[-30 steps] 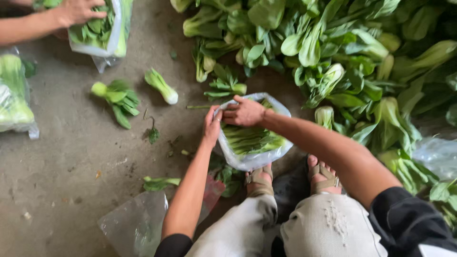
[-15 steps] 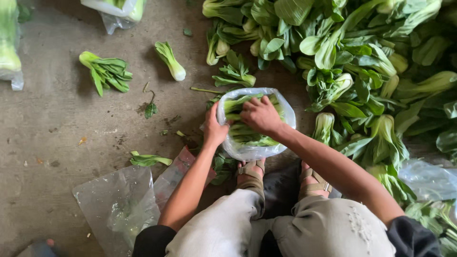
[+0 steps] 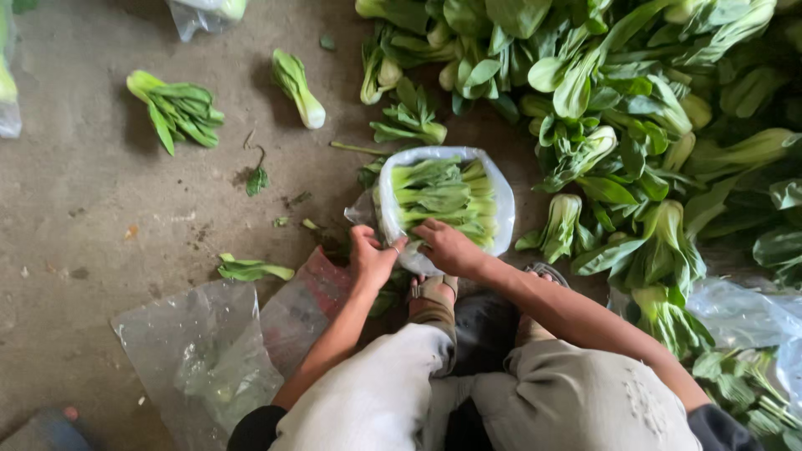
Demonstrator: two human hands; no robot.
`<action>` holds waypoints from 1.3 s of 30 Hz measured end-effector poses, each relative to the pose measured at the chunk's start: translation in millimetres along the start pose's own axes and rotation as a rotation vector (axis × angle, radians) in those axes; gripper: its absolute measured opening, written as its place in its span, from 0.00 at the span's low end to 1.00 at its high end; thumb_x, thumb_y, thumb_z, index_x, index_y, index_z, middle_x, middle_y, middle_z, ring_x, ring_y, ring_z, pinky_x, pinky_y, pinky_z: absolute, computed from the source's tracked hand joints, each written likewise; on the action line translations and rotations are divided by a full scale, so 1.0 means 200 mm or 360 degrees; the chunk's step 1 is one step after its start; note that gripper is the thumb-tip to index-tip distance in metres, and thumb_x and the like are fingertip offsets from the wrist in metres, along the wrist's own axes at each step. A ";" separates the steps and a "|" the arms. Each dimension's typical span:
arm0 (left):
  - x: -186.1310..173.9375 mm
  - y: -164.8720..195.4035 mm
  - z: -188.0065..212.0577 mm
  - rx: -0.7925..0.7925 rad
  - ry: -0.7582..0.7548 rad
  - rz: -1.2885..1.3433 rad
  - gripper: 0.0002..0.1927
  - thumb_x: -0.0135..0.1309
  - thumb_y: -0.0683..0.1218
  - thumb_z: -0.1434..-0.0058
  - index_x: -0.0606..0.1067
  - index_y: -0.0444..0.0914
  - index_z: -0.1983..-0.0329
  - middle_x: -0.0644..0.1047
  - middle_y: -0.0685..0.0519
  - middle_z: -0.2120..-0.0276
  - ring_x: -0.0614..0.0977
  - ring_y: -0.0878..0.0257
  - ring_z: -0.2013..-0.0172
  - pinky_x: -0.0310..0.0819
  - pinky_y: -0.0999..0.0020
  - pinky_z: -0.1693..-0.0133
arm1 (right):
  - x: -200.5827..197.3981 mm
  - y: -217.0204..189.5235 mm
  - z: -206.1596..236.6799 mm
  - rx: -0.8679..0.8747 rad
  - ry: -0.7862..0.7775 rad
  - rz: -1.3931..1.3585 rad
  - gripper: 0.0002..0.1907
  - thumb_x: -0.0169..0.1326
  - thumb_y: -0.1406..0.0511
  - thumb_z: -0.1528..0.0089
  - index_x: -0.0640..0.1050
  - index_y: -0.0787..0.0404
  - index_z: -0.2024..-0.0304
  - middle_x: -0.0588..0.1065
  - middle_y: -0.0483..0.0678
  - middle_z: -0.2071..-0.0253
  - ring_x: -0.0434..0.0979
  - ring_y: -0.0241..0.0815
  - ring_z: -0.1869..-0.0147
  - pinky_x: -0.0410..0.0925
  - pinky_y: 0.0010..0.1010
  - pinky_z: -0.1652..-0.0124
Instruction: The person sits on the floor among large piles of leafy green vegetables and packs them one at a time into a plastic-lined basket, arranging the heads to fill the basket. Other people nearby pack vegetables into similar baskets.
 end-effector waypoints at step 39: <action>0.05 -0.16 0.12 0.0061 0.0184 0.0330 0.21 0.68 0.49 0.44 0.71 0.34 0.57 0.75 0.49 0.68 0.76 0.61 0.69 0.73 0.65 0.64 | -0.30 0.66 0.65 0.1160 0.1113 -0.0616 0.20 0.65 0.63 0.39 0.70 0.65 0.54 0.72 0.45 0.66 0.71 0.32 0.66 0.69 0.25 0.68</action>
Point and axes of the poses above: each hand's wrist, its own z-axis away from the middle knuckle, its own x-axis out of the palm, y = z × x, the point moved 8 cm from there along -z, towards the middle knuckle
